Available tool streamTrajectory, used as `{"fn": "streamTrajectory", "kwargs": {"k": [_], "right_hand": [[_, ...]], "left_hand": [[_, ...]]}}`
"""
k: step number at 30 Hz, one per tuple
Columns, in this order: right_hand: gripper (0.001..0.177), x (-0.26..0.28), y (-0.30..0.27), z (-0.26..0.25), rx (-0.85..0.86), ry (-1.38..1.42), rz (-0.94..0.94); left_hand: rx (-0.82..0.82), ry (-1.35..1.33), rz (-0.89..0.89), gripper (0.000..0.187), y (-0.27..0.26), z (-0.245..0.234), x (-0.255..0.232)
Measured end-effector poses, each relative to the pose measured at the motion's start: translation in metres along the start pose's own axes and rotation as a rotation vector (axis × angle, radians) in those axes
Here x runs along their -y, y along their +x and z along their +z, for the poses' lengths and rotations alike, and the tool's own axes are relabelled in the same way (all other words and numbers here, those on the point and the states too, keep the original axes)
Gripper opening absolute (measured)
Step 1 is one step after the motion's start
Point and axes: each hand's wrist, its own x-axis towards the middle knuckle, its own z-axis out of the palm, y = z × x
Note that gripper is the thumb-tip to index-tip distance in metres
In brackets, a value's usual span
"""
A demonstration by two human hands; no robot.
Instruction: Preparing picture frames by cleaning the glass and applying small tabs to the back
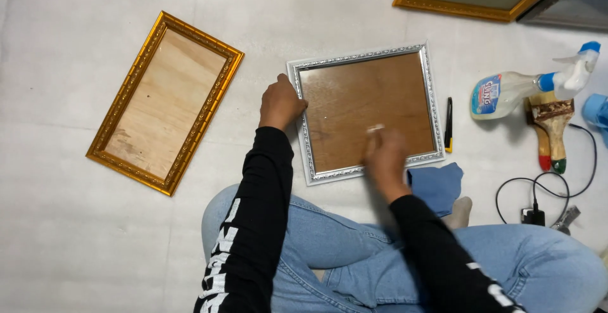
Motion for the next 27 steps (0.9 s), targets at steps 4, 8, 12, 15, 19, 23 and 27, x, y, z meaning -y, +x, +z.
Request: {"fn": "streamTrajectory", "kwargs": {"k": [4, 8, 12, 15, 19, 23, 27], "right_hand": [[0.003, 0.076, -0.027, 0.048, 0.032, 0.106, -0.253], [0.005, 0.053, 0.001, 0.016, 0.055, 0.089, -0.285], [0.002, -0.080, 0.050, -0.025, -0.128, -0.149, -0.172], [0.008, -0.105, 0.053, -0.023, -0.252, -0.124, -0.050], [0.010, -0.105, 0.048, -0.006, -0.389, -0.066, -0.044], [0.010, -0.104, 0.047, -0.008, -0.420, -0.021, -0.049], [0.009, -0.102, 0.049, -0.015, -0.424, 0.041, -0.023]], "left_hand": [[0.036, -0.062, -0.012, 0.062, -0.007, -0.003, -0.007], [0.067, -0.079, -0.040, 0.061, -0.002, 0.001, -0.003], [0.051, -0.096, -0.071, 0.061, 0.004, 0.006, 0.002], [-0.007, -0.143, -0.109, 0.057, -0.017, -0.007, -0.021], [-0.022, -0.172, -0.116, 0.058, -0.023, -0.013, -0.024], [-0.010, -0.307, -0.122, 0.067, -0.039, -0.025, -0.036], [-0.109, -0.807, -0.084, 0.051, -0.030, -0.010, -0.039]]}}
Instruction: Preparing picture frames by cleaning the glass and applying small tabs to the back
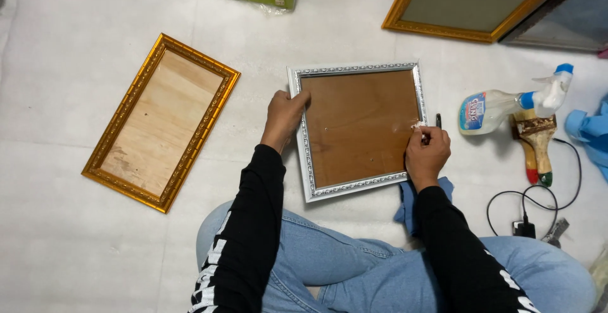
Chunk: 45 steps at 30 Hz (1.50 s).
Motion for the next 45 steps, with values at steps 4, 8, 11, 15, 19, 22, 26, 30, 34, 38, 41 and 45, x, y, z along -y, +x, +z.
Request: {"fn": "streamTrajectory", "kwargs": {"k": [4, 8, 11, 15, 19, 22, 26, 30, 34, 38, 41, 45], "right_hand": [[0.009, 0.005, 0.000, -0.003, -0.015, 0.012, 0.020], [0.009, 0.009, -0.004, 0.005, -0.029, -0.038, 0.017], [0.008, 0.042, -0.021, 0.019, 0.029, -0.190, 0.100], [0.003, 0.154, -0.076, 0.039, 0.306, -0.007, -0.014], [0.003, 0.189, -0.073, 0.036, 0.364, 0.245, -0.185], [0.006, 0.134, -0.040, 0.027, 0.438, 0.111, -0.371], [0.008, 0.033, 0.000, 0.015, 0.208, -0.286, -0.084], [0.002, 0.060, -0.006, 0.031, 0.081, -0.287, 0.106], [0.002, 0.178, -0.055, 0.057, 0.273, -0.014, -0.012], [0.004, 0.192, -0.048, 0.054, 0.412, 0.149, -0.235], [0.007, 0.137, -0.007, 0.037, 0.399, -0.050, -0.288], [0.009, 0.008, 0.034, 0.024, 0.205, -0.304, -0.080]], "left_hand": [[0.002, -0.102, 0.106, 0.054, -0.017, -0.002, -0.026], [-0.077, -0.321, 0.054, 0.037, -0.023, 0.005, -0.023], [-0.072, -0.406, 0.022, 0.030, -0.003, 0.009, 0.004], [-0.033, -0.624, -0.080, 0.026, 0.033, 0.013, 0.045], [-0.013, -0.687, -0.129, 0.027, 0.039, 0.007, 0.049], [-0.020, -0.723, -0.138, 0.028, 0.042, 0.008, 0.050], [-0.052, -0.735, -0.127, 0.025, 0.043, 0.011, 0.055], [-0.076, -0.736, -0.120, 0.024, 0.047, 0.016, 0.059], [-0.087, -0.717, -0.119, 0.025, 0.047, 0.016, 0.059], [-0.101, -0.717, -0.104, 0.025, 0.048, 0.014, 0.060], [-0.104, -0.728, -0.103, 0.024, 0.043, 0.016, 0.053], [-0.120, -0.718, -0.102, 0.025, 0.031, 0.015, 0.042]]}}
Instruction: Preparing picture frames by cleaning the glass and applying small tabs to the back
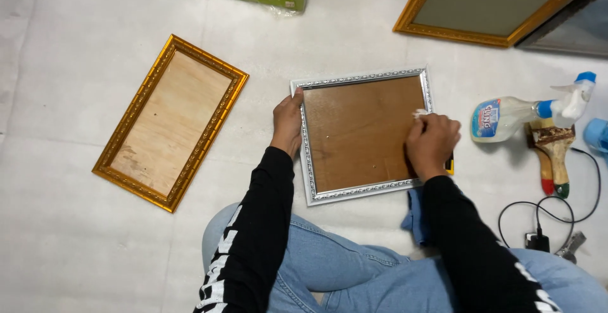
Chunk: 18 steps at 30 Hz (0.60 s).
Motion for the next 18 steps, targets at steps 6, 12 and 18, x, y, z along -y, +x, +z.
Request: {"fn": "streamTrajectory", "kwargs": {"k": [6, 12, 18], "right_hand": [[0.005, 0.115, -0.026, -0.003, 0.015, 0.207, -0.080], [0.006, 0.204, -0.049, 0.012, 0.158, 0.479, -0.282], [0.006, 0.040, 0.002, 0.021, -0.013, 0.099, -0.083]], "left_hand": [[-0.007, 0.016, 0.003, 0.026, 0.007, 0.000, 0.008], [-0.036, 0.050, 0.018, 0.028, 0.004, -0.004, -0.001], [-0.023, 0.047, 0.013, 0.024, -0.003, 0.001, -0.003]]}}
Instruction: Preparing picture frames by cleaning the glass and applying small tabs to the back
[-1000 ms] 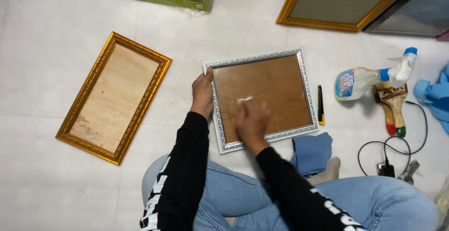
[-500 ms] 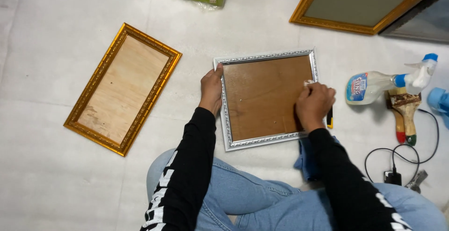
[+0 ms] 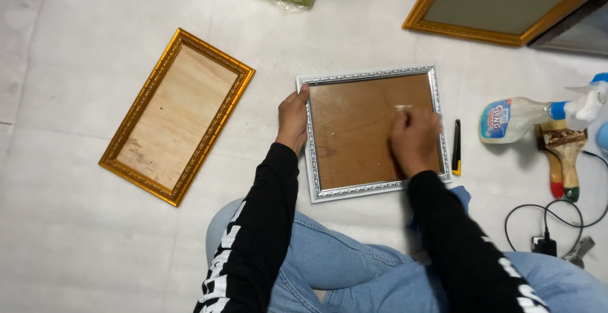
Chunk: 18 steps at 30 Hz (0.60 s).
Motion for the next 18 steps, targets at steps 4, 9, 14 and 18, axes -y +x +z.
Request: {"fn": "streamTrajectory", "kwargs": {"k": [4, 9, 14, 18], "right_hand": [[0.005, -0.030, 0.013, -0.009, 0.016, -0.047, 0.054], [0.002, 0.086, -0.007, 0.025, 0.118, 0.155, 0.060], [0.006, 0.166, -0.008, 0.027, 0.138, 0.307, -0.231], [0.006, 0.122, 0.013, -0.018, 0.143, 0.150, -0.249]], "left_hand": [[0.002, -0.024, -0.007, 0.024, -0.004, 0.002, -0.001], [0.015, -0.037, -0.009, 0.024, -0.006, 0.004, -0.002], [0.010, -0.039, -0.006, 0.027, 0.022, -0.007, 0.014], [0.023, -0.070, -0.035, 0.028, 0.006, -0.002, 0.005]]}}
